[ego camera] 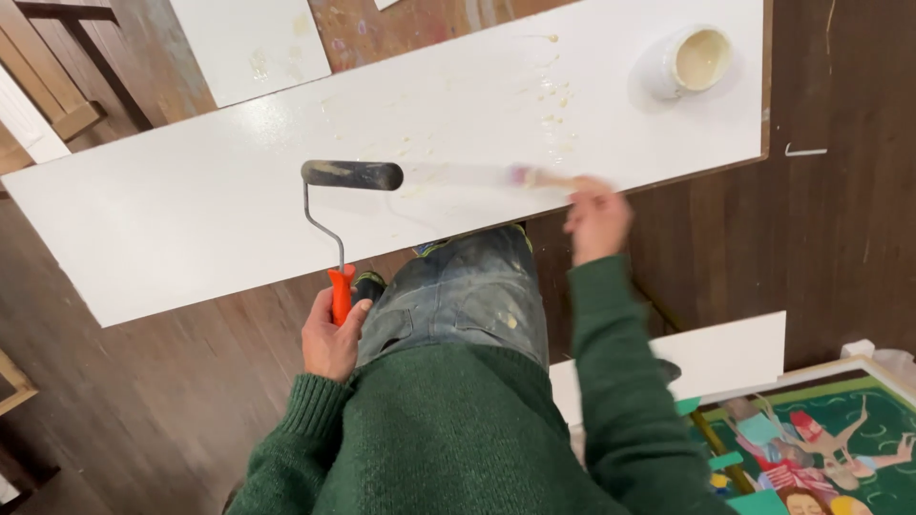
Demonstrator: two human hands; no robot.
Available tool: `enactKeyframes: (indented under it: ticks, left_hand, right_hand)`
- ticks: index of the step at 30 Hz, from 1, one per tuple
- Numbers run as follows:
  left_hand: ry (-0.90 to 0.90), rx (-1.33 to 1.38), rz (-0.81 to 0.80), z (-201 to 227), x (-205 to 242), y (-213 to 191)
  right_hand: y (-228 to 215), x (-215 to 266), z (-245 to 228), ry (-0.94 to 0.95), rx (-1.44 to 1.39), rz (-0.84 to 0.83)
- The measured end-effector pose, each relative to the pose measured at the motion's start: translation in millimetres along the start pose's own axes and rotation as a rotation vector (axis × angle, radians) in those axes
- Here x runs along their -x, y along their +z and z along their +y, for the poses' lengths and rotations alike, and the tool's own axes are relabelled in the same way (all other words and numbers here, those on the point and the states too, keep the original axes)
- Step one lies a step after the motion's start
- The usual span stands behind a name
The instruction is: Painting or priming a long white wooden board using a roller and a brush.
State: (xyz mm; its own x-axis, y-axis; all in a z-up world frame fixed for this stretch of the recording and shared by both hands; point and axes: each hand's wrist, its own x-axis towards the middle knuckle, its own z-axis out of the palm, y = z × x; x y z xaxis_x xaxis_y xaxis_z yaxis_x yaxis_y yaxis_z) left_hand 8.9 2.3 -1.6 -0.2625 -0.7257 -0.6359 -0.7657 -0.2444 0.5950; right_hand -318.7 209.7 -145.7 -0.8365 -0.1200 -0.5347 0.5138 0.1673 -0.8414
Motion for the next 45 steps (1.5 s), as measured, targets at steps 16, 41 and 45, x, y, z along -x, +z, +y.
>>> enactKeyframes:
  ticks: [16,41,45]
  left_hand:
    - [0.022,0.032,0.003,-40.4,5.6,-30.3]
    - [0.046,0.071,-0.029,-51.4,-1.7,-43.1]
    - [0.058,0.055,-0.035,-49.0,-4.9,-40.3]
  right_hand:
    - [15.3,60.0,-18.8,-0.987,0.967,0.01]
    - [57.5,112.8,8.3,-0.951,0.985,0.055]
    - [101.9,155.6,7.3,-0.953,0.84,-0.25]
